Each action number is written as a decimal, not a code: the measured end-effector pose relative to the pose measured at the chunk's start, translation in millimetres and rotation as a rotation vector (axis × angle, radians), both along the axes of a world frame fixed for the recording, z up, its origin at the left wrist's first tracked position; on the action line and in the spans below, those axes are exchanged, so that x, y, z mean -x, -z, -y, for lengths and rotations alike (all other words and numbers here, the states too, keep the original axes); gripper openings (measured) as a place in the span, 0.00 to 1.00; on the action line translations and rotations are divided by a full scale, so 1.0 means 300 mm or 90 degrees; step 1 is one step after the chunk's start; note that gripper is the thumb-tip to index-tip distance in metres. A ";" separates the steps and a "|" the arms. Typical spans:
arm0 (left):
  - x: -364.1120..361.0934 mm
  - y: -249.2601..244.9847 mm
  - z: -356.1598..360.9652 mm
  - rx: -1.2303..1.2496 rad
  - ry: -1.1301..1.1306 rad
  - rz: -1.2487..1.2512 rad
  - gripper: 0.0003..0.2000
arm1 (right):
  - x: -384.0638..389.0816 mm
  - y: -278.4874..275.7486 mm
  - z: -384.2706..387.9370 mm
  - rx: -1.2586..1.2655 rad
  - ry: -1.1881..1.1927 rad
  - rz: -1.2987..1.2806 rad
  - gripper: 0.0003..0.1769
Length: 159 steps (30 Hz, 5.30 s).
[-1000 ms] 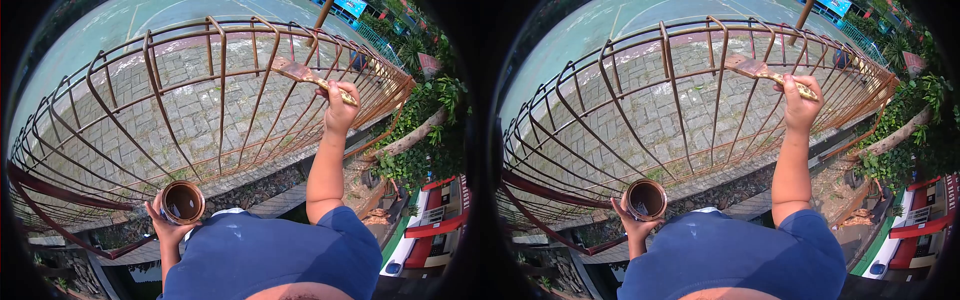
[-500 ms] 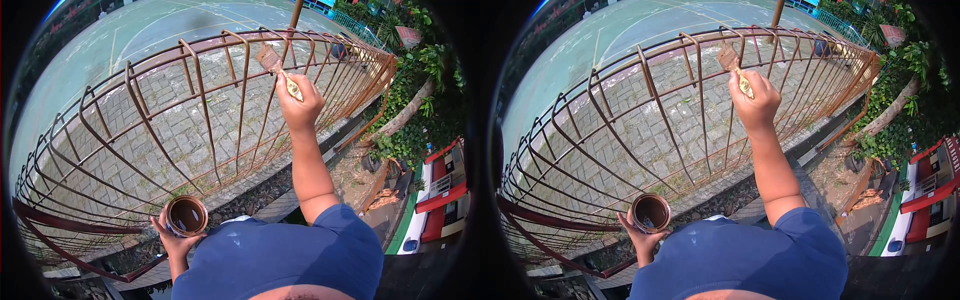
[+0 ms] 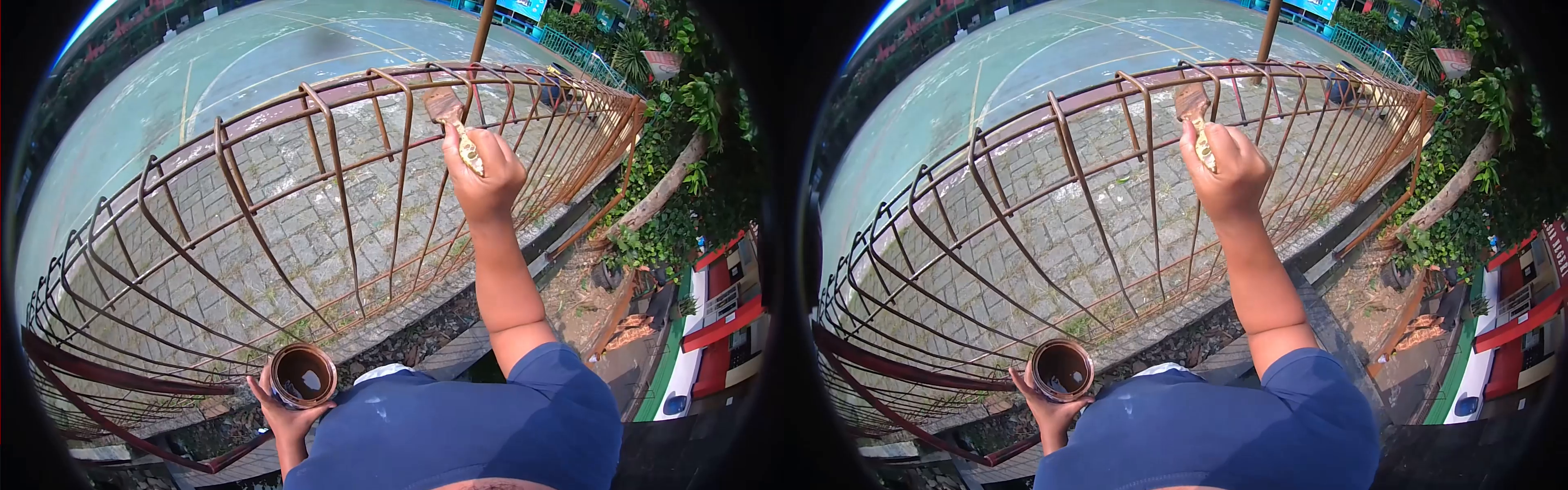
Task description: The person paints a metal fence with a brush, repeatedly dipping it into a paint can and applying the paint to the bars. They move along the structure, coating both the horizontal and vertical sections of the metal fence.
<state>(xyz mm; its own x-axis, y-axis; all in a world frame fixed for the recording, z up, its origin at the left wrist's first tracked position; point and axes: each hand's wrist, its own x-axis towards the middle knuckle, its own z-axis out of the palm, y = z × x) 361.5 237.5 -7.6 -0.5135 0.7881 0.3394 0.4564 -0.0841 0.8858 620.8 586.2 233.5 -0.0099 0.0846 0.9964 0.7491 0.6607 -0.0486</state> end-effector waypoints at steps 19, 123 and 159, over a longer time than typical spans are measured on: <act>0.016 0.030 0.083 -0.012 -0.052 0.010 0.84 | -0.010 -0.091 0.058 0.158 0.059 0.180 0.11; -0.017 -0.040 0.024 0.054 -0.041 0.035 0.84 | -0.198 0.069 -0.212 0.423 -0.672 -0.725 0.09; -0.162 -0.034 -0.075 0.040 -0.023 0.079 0.83 | -0.301 0.043 -0.131 0.115 -0.034 -0.174 0.08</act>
